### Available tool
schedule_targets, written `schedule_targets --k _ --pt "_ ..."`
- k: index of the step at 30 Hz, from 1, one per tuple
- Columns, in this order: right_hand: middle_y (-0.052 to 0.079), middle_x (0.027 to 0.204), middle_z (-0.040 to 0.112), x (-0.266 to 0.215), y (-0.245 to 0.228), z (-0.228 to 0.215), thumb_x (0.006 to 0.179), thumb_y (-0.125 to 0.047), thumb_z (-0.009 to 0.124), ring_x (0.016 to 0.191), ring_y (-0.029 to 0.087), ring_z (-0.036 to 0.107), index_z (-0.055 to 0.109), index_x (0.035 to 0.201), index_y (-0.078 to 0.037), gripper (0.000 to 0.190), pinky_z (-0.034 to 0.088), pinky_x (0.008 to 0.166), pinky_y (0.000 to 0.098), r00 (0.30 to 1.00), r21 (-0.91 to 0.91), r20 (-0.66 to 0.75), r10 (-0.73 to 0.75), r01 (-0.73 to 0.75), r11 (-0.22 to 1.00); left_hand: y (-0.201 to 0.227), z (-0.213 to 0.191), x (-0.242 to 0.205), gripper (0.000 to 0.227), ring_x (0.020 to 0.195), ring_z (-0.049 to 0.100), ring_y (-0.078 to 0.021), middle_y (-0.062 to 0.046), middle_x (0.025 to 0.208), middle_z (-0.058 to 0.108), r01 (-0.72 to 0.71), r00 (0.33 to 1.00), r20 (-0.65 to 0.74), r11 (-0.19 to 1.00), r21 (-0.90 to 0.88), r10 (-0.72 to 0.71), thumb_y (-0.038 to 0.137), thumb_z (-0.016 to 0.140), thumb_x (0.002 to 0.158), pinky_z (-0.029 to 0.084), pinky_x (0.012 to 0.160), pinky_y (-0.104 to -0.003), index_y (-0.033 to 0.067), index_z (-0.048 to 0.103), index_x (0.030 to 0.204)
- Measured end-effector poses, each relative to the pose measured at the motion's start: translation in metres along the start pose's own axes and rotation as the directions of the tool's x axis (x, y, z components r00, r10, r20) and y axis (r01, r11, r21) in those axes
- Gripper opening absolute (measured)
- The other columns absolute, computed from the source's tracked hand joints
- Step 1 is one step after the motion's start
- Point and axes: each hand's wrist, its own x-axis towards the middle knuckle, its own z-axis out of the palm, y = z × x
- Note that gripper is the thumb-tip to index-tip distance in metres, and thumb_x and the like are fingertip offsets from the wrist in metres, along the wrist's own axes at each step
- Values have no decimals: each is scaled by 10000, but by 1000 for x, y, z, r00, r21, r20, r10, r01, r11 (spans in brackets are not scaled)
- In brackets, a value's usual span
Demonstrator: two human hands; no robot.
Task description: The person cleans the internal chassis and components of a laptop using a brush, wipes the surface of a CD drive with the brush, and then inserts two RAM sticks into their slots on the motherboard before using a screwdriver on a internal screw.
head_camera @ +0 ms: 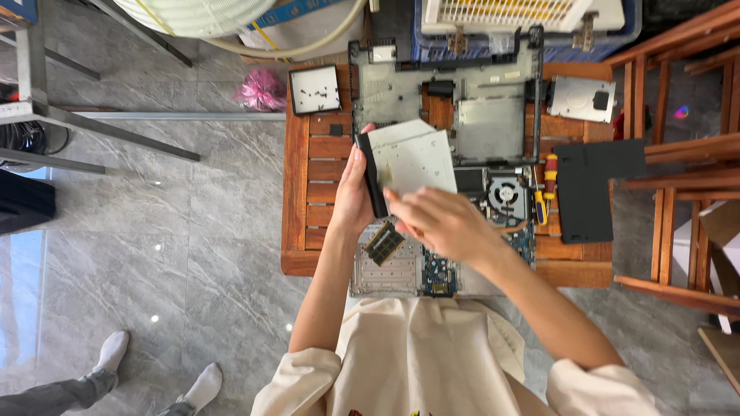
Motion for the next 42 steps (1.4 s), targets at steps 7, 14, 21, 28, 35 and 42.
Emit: schedule_targets --k 7,14,21,28,35,42 --pt "73 905 677 -6 7 5 1052 -128 548 702 159 628 631 1317 -83 282 581 663 283 938 127 -172 301 -282 951 -9 -12 1 512 1222 631 -280 -183 1476 555 -12 1000 4 999 31 12 359 436 1136 547 1041 -509 215 346 1619" --pt "162 924 709 -15 1 2 1116 -98 458 766 235 711 634 1219 28 240 610 676 310 758 160 -443 478 -458 874 -2 -15 -3 511 1294 587 -305 -184 1514 523 -12 1000 -17 998 62 13 375 410 1138 505 1081 -535 228 339 1622" --pt "153 896 704 -24 7 -5 1136 -84 418 767 222 701 620 1225 35 251 596 702 279 651 176 -535 538 -537 825 2 -9 -10 518 1352 545 -328 -189 1538 498 -3 1000 -27 997 73 5 382 415 1132 471 1107 -551 233 339 1623" --pt "180 878 706 -13 9 7 1130 -75 438 750 252 717 631 1182 51 237 608 662 325 660 78 -560 500 -559 825 8 -1 -8 513 1379 520 -343 -201 1562 468 -23 999 -22 993 112 25 373 410 1141 453 1123 -568 222 334 1625" --pt "174 946 708 -1 -14 13 1092 -50 467 810 258 722 640 1226 24 231 617 714 340 733 190 -479 483 -451 872 7 -7 -6 517 1315 577 -318 -190 1527 508 -25 999 -19 996 83 27 379 417 1139 500 1086 -548 238 324 1628" --pt "120 895 758 -7 -33 15 1080 -162 479 777 203 749 708 1126 -20 274 628 684 299 764 316 -372 527 -430 846 -1 -17 -3 524 1281 601 -305 -179 1510 528 -34 998 -47 998 54 37 366 417 1136 528 1060 -524 227 316 1630"
